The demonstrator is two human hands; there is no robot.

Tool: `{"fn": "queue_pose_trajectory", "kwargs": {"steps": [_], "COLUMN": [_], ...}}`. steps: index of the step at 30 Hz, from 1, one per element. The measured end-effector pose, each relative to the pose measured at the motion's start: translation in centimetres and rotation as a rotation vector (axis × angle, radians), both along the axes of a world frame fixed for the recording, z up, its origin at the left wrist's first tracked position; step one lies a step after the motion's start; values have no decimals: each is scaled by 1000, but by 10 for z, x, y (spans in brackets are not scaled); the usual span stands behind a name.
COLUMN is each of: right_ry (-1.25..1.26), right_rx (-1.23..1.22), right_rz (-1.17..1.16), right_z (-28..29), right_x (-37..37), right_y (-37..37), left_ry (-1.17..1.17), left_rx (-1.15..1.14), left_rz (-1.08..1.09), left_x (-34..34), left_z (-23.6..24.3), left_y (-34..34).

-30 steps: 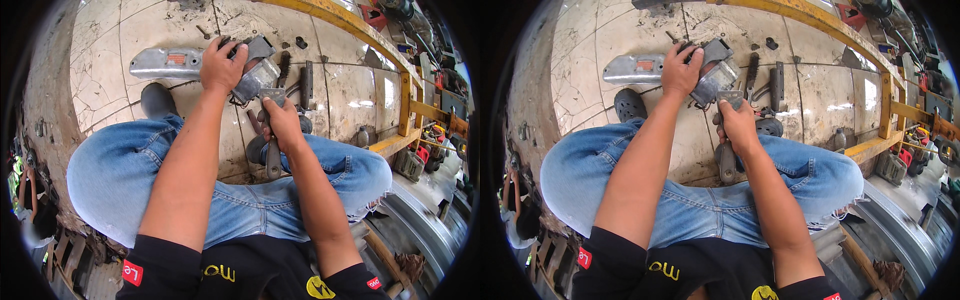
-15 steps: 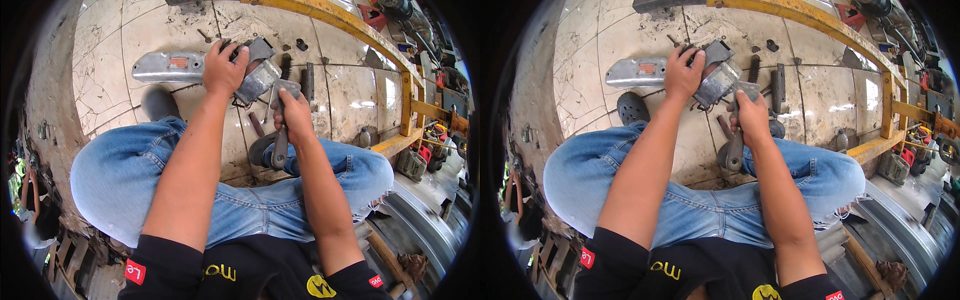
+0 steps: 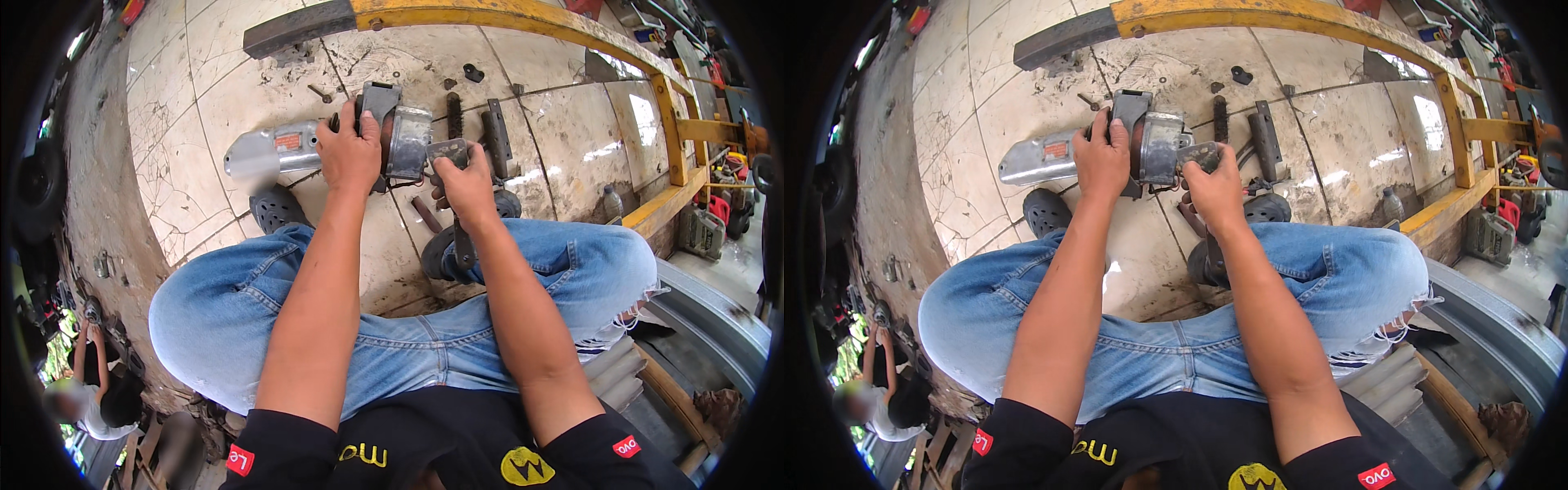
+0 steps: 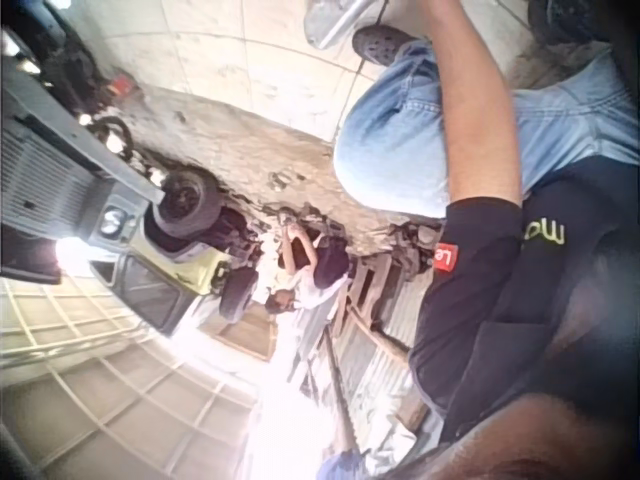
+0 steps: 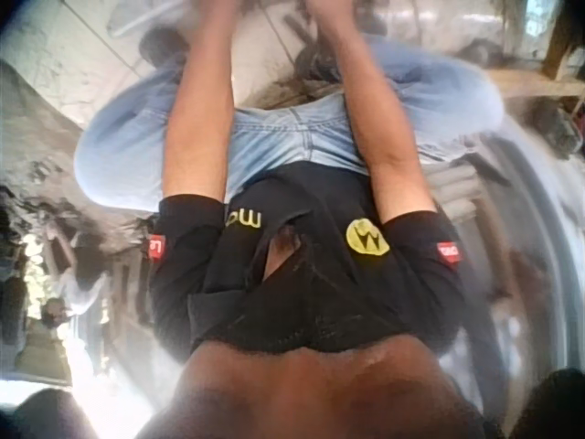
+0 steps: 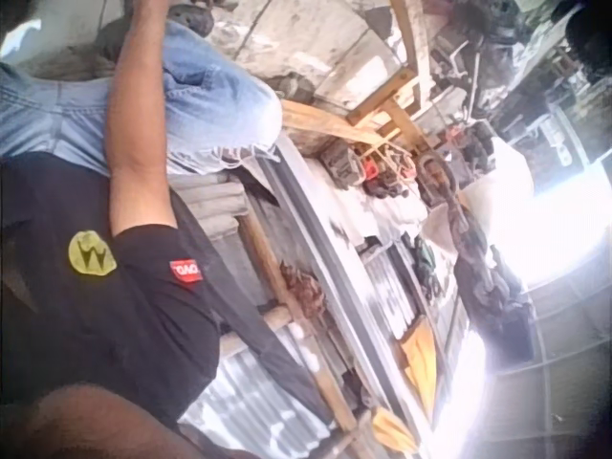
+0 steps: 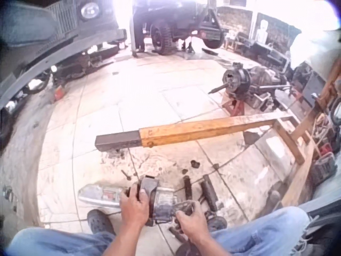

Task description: The person sits on the floor and uses a wire brush and a wrench to clean and adjust a metallic mechanical part. The person repeatedly scrubs the surface and rotates the part to access different areas.

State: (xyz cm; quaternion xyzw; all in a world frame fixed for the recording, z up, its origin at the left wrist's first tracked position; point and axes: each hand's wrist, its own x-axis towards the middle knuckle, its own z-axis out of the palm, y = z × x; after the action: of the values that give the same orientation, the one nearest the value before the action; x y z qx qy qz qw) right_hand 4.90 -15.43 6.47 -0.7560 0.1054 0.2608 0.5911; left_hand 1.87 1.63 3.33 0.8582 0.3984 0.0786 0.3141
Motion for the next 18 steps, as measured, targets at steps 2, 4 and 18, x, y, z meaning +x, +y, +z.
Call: {"fn": "queue_pose_trajectory", "kwargs": {"steps": [2, 4, 18], "right_ry": [-64, -187, 47], "right_rx": [-102, -269, -405], "right_rz": [92, 200, 510], "right_z": [3, 9, 43], "right_x": [8, 14, 57], "right_y": [-2, -3, 6], "left_ry": [-28, -159, -407], "left_rx": [126, 216, 41], "left_rz": [-25, -37, -129], "left_x": [2, 4, 2], "left_z": [-8, -18, -26], "left_y": [7, 13, 7]}}
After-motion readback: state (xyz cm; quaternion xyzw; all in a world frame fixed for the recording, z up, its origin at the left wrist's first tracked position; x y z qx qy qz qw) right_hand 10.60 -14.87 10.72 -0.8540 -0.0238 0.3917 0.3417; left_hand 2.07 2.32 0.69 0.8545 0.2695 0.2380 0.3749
